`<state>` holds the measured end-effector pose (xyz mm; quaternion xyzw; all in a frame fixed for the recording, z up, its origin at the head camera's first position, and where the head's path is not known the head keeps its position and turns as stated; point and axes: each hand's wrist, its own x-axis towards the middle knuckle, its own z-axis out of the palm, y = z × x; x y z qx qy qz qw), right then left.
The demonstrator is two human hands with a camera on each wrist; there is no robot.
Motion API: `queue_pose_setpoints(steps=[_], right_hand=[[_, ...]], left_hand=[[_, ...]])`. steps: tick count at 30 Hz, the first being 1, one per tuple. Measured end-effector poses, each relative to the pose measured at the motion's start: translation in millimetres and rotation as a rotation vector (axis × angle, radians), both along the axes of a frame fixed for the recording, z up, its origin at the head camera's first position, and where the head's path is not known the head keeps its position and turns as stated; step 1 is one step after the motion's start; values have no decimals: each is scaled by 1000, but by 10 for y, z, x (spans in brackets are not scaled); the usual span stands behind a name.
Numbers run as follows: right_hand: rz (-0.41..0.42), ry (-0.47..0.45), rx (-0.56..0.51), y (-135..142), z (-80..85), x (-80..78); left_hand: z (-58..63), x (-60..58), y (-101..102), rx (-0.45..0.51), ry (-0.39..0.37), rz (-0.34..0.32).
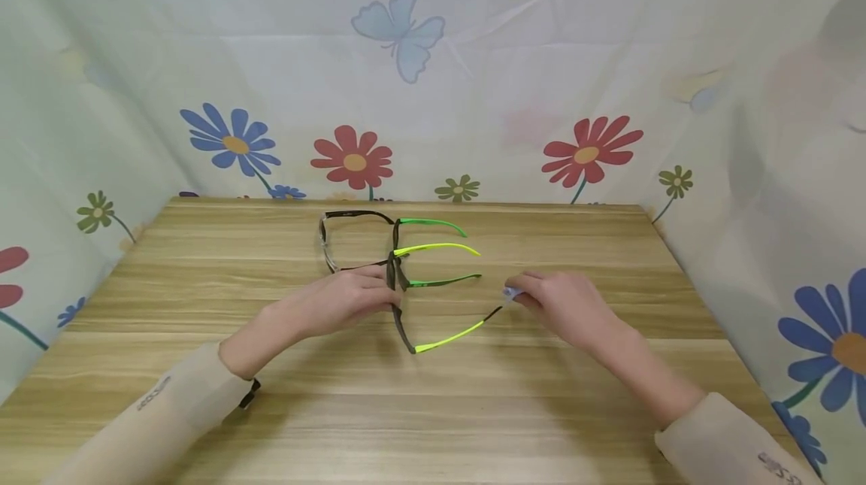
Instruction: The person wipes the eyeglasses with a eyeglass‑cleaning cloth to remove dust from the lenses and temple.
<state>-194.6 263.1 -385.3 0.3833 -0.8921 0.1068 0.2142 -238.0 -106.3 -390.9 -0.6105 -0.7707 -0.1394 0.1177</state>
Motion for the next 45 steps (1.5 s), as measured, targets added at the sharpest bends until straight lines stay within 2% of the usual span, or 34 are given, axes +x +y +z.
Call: queue_pose_setpoints(steps=[6,13,21,26,38,45], right_hand=[[-29,7,-56,-7,81,-135],[-20,34,-62,-185,123,-190],[48,84,-110,-352,135,-216],[88,122,-122,-448,131,-232],[147,143,-52,-737,116,-214],[129,155,-18,-878,111,-190]], left_hand=[[-14,-2,17,-7,5,-16],[-16,2,64,-10,55,-32],[20,60,131,-30,51,-33],[25,116,185,-94,49,-25],[71,257,338,-207,181,-32],[93,315,393,-273,365,-46]])
